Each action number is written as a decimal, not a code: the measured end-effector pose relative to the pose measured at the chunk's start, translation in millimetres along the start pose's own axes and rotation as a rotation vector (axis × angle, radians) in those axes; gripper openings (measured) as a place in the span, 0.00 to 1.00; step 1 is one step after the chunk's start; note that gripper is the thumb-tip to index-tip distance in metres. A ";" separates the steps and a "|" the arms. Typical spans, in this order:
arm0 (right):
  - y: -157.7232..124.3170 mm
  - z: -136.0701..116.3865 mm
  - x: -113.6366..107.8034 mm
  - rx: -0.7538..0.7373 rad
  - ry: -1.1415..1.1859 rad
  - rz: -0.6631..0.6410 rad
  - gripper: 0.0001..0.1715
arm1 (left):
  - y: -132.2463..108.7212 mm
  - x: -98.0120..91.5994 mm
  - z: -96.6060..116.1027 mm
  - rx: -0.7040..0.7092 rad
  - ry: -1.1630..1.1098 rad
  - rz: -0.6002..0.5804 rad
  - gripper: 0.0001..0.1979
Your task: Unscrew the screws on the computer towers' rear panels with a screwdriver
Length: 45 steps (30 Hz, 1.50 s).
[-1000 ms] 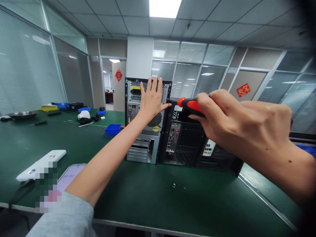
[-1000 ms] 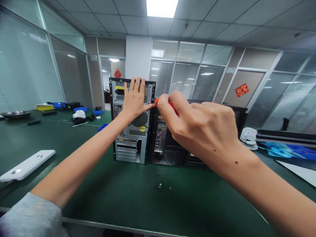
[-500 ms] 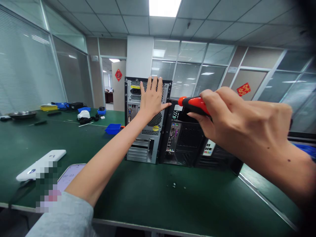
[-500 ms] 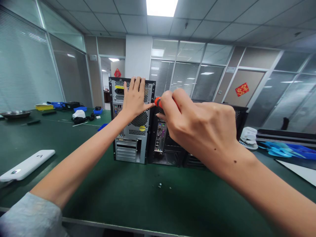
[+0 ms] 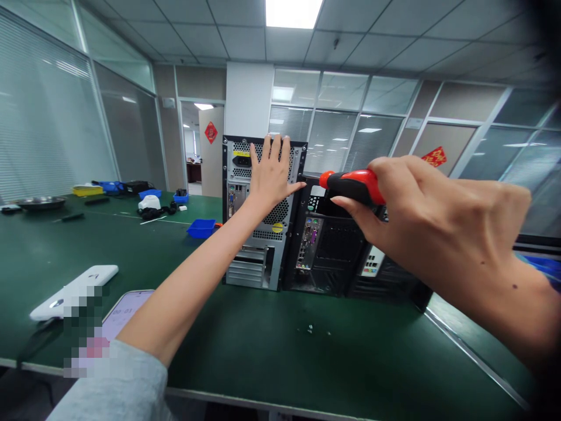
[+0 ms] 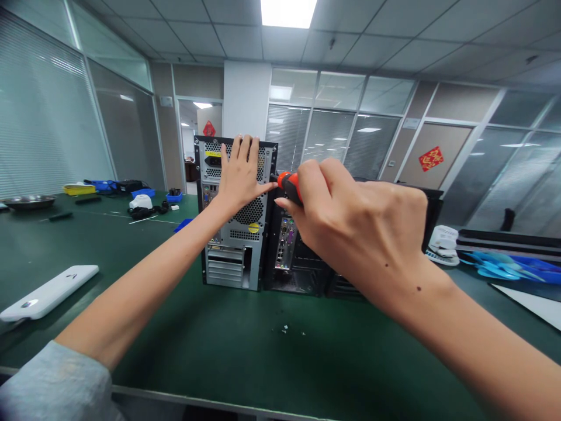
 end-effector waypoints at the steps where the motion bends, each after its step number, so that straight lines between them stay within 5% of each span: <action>1: -0.1 0.2 0.0 0.001 0.008 0.000 0.25 | 0.1 0.2 0.0 0.002 0.002 -0.002 0.48; 38: 7.3 -4.4 -13.9 0.110 0.085 -0.004 0.28 | 0.1 -5.3 -2.1 0.003 -0.054 0.033 0.45; 45: 9.4 -11.6 -15.3 0.023 -0.012 0.068 0.27 | 0.4 -6.4 -3.7 0.013 -0.062 0.064 0.44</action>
Point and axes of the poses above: each hand's wrist, its own y-axis towards the middle knuckle, its own x-axis out of the palm, z = x × y, the point moved 7 cm from there along y, towards the middle knuckle, and after that the axes turned 1 degree about x, right-handed, at the moved point
